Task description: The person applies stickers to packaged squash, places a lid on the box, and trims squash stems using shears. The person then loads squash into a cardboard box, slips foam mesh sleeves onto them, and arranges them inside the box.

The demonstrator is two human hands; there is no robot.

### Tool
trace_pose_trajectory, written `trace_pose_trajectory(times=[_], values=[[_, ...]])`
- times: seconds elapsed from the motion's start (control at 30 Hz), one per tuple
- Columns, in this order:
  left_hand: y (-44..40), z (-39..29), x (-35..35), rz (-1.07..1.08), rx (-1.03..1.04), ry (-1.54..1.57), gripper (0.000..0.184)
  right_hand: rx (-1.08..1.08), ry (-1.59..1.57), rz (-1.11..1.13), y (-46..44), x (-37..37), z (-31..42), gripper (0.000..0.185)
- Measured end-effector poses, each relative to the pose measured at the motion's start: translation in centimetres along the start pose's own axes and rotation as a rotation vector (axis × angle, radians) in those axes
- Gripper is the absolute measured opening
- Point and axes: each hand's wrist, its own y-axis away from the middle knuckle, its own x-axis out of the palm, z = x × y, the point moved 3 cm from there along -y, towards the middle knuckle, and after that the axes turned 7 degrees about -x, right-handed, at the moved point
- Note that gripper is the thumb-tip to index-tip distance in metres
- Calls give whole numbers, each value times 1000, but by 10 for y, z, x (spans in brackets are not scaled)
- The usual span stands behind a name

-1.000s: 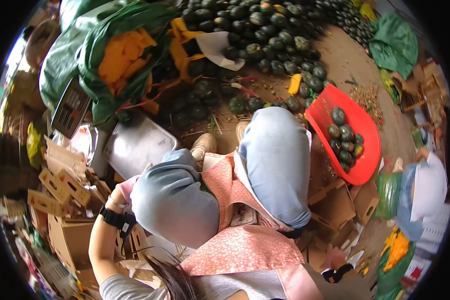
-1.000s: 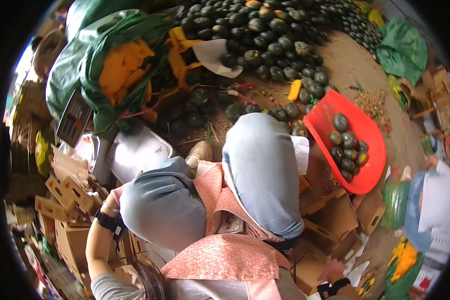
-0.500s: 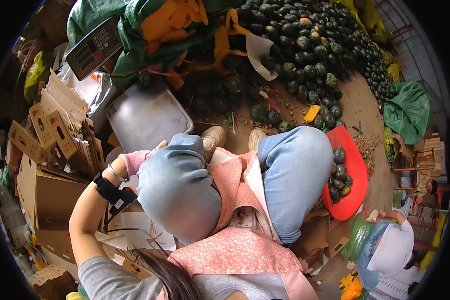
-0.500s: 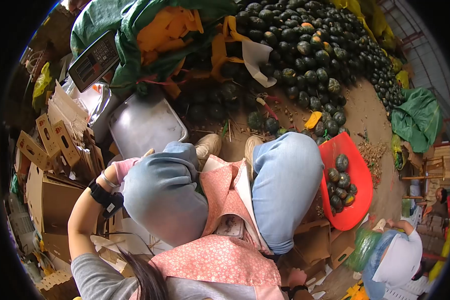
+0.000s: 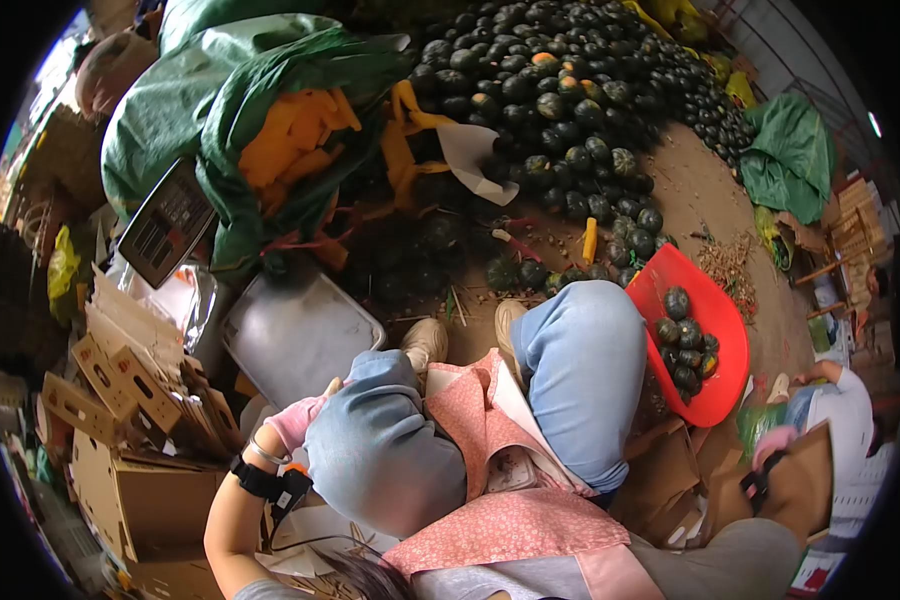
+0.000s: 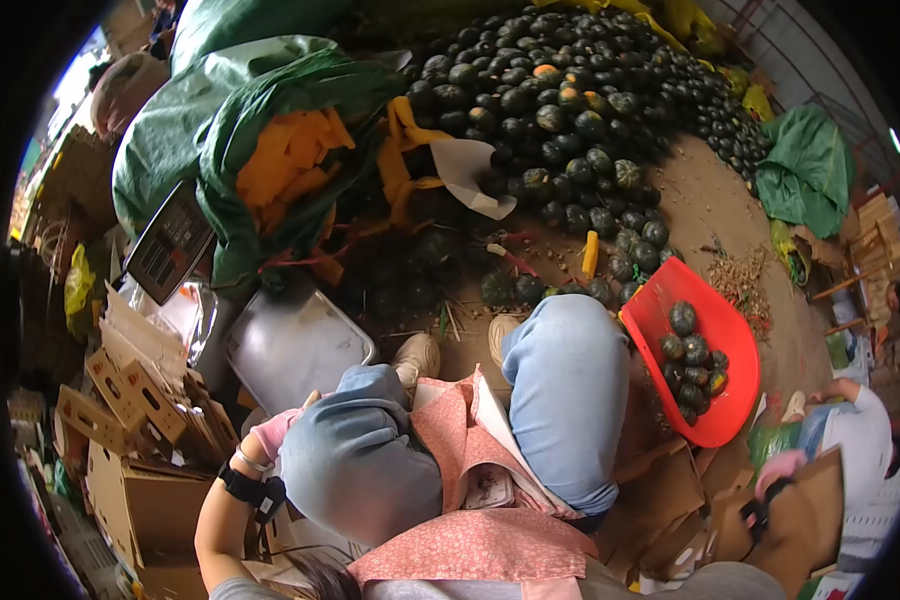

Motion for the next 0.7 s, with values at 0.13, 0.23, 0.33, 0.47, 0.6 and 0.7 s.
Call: trace_pose_trajectory(times=[0.13,0.23,0.33,0.47,0.6,0.7], values=[[33,-118,9,-459,61,-1032,58,118,166,-523,-63,-184,-57,38],[33,-179,6,-871,393,-1389,77,22,279,-970,-81,-344,-16,40],[32,-263,29,-1028,656,-1491,94,-268,285,-1370,-70,-480,72,48],[8,-334,59,-1109,889,-1624,87,-684,88,-1470,-32,-571,195,38],[-31,-359,60,-1193,1016,-1797,52,-1020,-163,-1271,-43,-588,268,35],[-64,-353,30,-1116,801,-1787,38,-1297,-459,-1089,-64,-587,305,35]])
